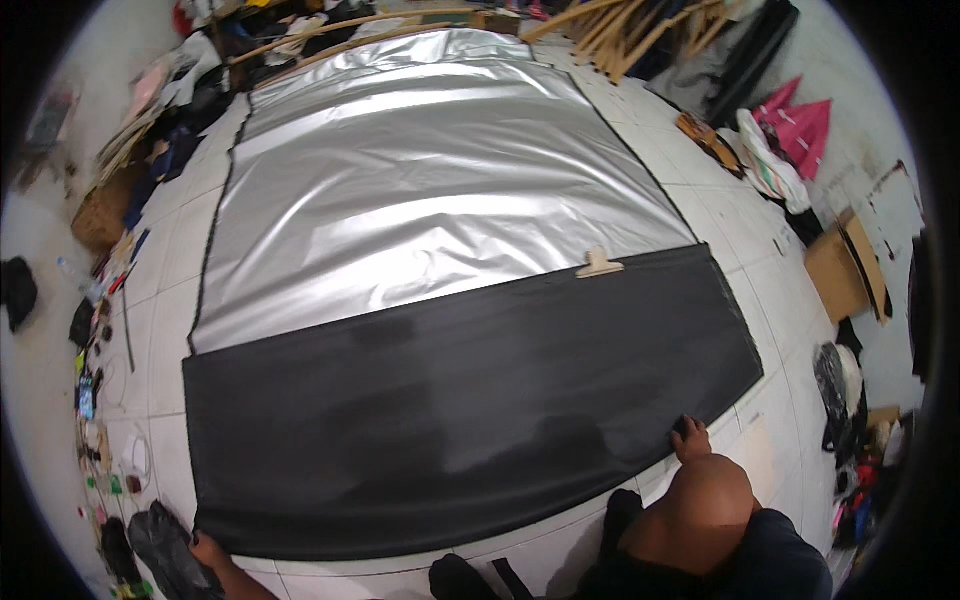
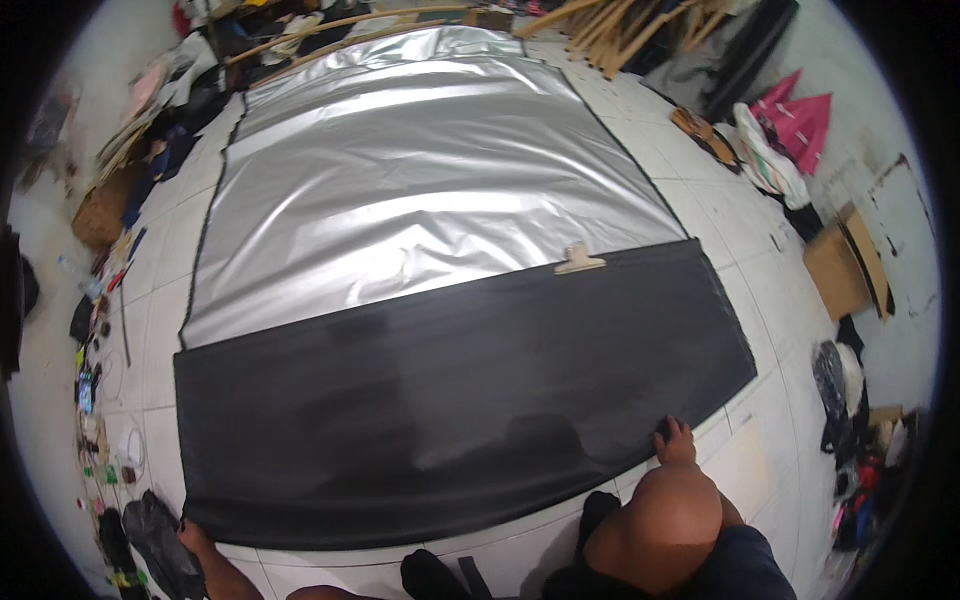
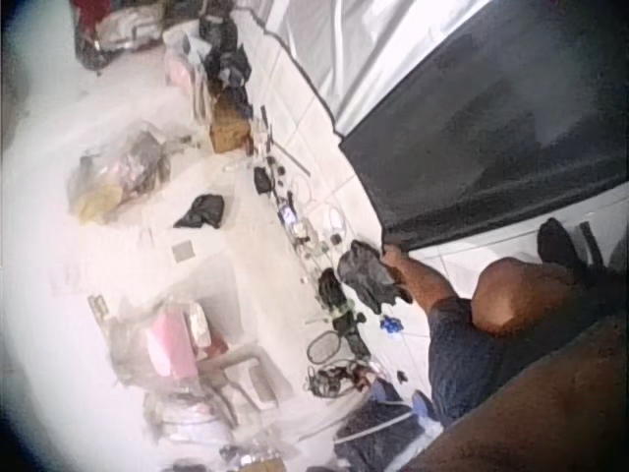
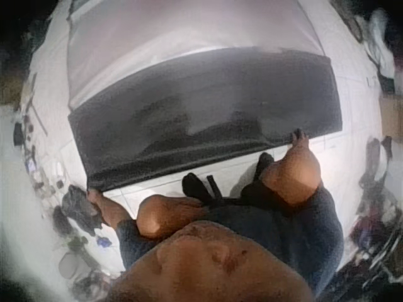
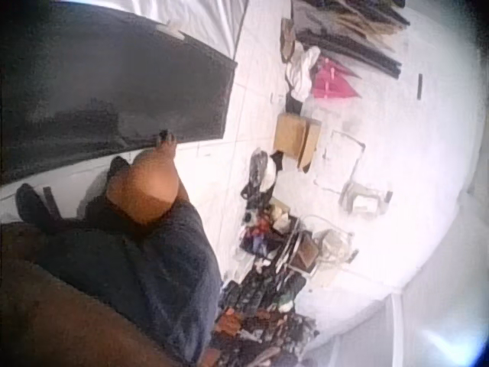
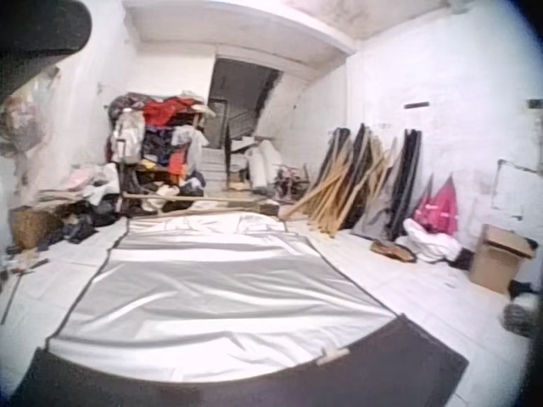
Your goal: The person applies adhesive to the edges of a fabric sheet and presses it onto another layer of material by hand.
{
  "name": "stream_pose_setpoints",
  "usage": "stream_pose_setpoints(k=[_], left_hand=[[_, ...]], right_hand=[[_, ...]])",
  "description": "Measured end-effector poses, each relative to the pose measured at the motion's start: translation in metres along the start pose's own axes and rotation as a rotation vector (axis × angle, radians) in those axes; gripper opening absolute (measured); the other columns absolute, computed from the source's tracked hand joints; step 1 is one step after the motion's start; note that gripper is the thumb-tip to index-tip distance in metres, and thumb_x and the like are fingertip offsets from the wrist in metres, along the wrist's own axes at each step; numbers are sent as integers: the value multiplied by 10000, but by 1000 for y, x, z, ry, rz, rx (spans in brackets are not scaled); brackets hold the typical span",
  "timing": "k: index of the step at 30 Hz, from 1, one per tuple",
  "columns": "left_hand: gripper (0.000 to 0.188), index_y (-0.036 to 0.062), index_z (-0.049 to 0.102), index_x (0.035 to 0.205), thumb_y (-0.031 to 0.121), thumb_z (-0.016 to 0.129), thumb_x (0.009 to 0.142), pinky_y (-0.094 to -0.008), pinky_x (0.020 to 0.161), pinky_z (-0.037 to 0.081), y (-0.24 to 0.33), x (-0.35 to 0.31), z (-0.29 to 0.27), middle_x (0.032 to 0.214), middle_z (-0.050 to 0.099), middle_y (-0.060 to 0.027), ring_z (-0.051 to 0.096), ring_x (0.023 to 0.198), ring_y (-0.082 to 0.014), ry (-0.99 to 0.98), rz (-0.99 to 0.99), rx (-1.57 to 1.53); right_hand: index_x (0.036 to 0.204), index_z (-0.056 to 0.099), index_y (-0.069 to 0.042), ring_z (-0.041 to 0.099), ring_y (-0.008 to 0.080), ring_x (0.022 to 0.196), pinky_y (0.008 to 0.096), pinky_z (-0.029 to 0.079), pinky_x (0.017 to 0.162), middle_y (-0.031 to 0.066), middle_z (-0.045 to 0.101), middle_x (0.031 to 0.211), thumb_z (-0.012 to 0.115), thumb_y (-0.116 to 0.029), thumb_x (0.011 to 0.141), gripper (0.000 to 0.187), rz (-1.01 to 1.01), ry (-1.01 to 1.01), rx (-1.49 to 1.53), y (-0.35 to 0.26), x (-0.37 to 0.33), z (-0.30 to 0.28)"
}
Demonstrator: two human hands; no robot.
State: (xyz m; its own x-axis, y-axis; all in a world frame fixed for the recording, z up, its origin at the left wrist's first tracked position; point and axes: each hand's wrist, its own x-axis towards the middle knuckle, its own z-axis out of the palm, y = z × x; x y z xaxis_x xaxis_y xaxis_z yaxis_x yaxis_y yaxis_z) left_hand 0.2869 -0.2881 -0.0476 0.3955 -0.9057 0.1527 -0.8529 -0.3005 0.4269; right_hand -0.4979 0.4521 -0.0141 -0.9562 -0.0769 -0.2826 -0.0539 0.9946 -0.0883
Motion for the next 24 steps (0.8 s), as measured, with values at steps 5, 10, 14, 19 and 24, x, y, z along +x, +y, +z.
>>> stream_pose_setpoints(k=[5,10,14,19,24], left_hand=[[607,-21,525,1322,460,556,953,-521,1000,430,57,-80,20,1309,553,-263,538,1192,-448,105,223,418],[511,78,503,1397,393,495,996,-451,1098,360,205,-353,-1,1395,514,-212,450,1330,-367,-71,1150,403],[744,42,313,1527,550,418,993,-631,1133,177,226,-415,8,1560,241,-300,237,1422,-502,-548,1058,386],[770,43,258,1546,561,400,994,-621,1136,187,223,-421,5,1574,182,-310,210,1437,-496,-500,1024,328],[810,13,197,1552,571,383,995,-620,1139,182,225,-422,9,1580,149,-316,182,1443,-508,-529,1033,397]], right_hand=[[1323,546,-97,493,389,1239,519,396,1021,205,511,1351,682,-360,846,561,-150,307,-70,-8,-9,-5],[1297,574,-118,454,379,1253,525,345,1037,176,470,1379,711,-402,794,595,-520,306,23,-90,-24,-11],[1475,408,-181,235,404,1451,609,159,1158,203,307,1537,538,-554,932,671,-817,43,10,-126,-39,13],[1509,362,-193,162,409,1482,612,113,1169,220,216,1586,440,-637,945,723,-441,114,-60,-57,12,9],[1532,325,-203,134,426,1486,651,69,1155,215,174,1609,367,-668,954,743,123,254,33,80,113,-4]])
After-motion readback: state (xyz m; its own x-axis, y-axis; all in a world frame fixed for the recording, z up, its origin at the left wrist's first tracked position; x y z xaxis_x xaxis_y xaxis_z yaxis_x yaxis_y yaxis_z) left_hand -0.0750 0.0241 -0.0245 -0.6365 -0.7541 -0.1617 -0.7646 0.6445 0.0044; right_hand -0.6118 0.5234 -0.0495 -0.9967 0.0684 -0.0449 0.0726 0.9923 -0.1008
